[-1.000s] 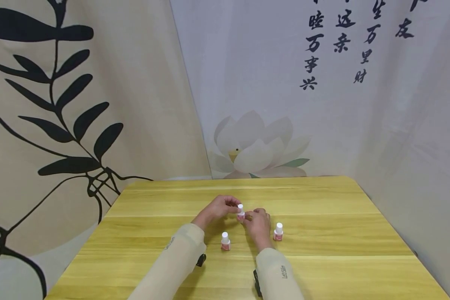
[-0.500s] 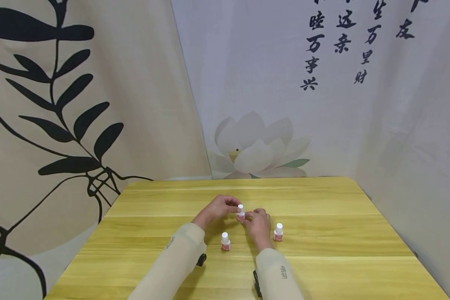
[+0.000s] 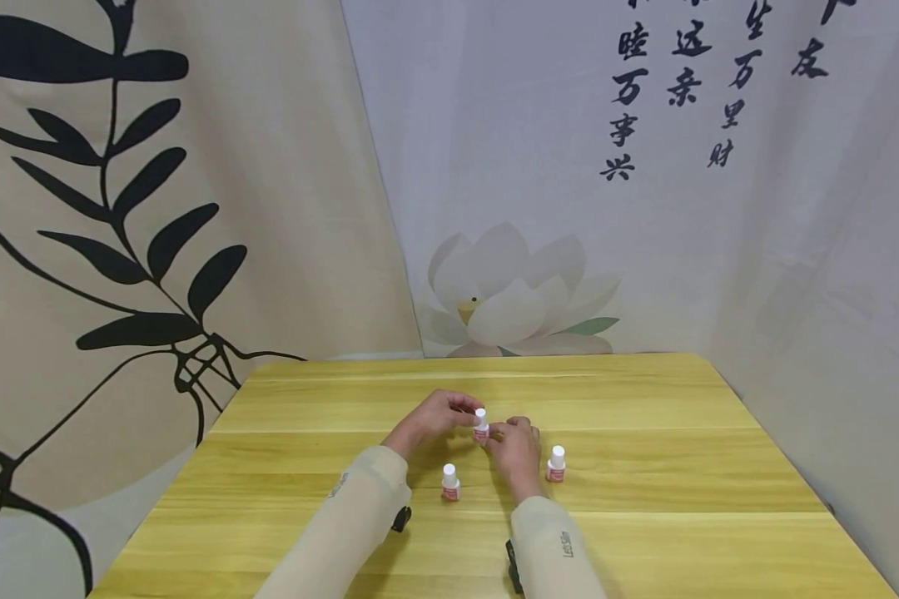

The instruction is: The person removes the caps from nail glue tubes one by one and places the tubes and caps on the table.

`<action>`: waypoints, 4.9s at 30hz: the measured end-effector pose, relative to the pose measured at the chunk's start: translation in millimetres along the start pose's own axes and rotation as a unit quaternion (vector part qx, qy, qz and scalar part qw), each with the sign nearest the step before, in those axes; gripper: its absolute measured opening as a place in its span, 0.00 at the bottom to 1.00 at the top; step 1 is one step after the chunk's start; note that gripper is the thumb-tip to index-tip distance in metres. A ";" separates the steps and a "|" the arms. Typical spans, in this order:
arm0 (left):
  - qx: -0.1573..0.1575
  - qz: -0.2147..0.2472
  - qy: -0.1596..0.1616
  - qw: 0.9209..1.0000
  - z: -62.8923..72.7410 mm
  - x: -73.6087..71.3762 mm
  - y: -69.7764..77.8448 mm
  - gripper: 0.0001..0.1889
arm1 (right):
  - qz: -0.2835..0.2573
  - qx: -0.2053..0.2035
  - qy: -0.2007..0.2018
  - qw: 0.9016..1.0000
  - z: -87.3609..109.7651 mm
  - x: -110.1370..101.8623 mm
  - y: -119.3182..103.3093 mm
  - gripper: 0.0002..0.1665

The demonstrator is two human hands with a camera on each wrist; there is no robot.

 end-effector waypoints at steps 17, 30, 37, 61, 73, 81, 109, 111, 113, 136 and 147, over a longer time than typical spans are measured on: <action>0.001 0.006 0.009 1.000 -1.7 1.8 0.8 0.09 | 0.014 -0.025 0.007 1.000 0.7 0.0 -1.5 0.12; 0.002 0.003 0.012 1.000 0.1 2.1 -0.5 0.09 | 0.014 -0.014 0.002 1.000 0.0 0.6 -0.6 0.14; 0.002 0.017 0.013 1.000 0.3 3.2 0.0 0.07 | 0.014 -0.013 -0.001 1.000 0.1 1.0 0.9 0.15; -0.003 0.001 0.015 1.000 -1.1 4.4 -0.2 0.07 | 0.004 -0.005 0.001 1.000 -0.6 -0.4 2.6 0.16; -0.003 0.007 0.001 1.000 3.9 1.4 -0.1 0.12 | 0.011 -0.013 -0.002 1.000 -0.1 0.6 1.5 0.17; -0.002 0.001 0.012 1.000 3.2 2.0 0.6 0.08 | 0.003 -0.014 0.002 1.000 0.7 1.6 0.7 0.16; 0.016 0.005 0.027 1.000 3.2 -2.0 13.0 0.09 | 0.003 -0.009 0.004 1.000 1.1 1.1 0.0 0.14; 0.016 0.009 0.027 0.999 3.0 -2.6 14.6 0.10 | 0.004 -0.009 0.005 1.000 1.2 1.2 0.2 0.14; 0.014 0.007 0.030 0.999 3.0 -3.8 15.0 0.09 | 0.006 -0.010 0.004 1.000 1.3 1.3 0.6 0.14; 0.007 -0.024 0.049 0.999 3.4 -19.6 12.3 0.09 | 0.013 -0.011 -0.002 1.000 3.8 -0.5 -2.4 0.13; 0.008 -0.027 0.051 0.998 5.6 -25.2 9.2 0.09 | 0.017 -0.005 -0.002 1.000 3.9 0.4 -2.8 0.14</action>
Point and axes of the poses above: each hand's wrist, its own z-axis away from the middle knuckle, its own x-axis out of the palm, y = z × x, the point moved 5 cm from there along -z, towards the middle knuckle, and after that the axes turned 14 degrees about -z, right-handed, at the moved point
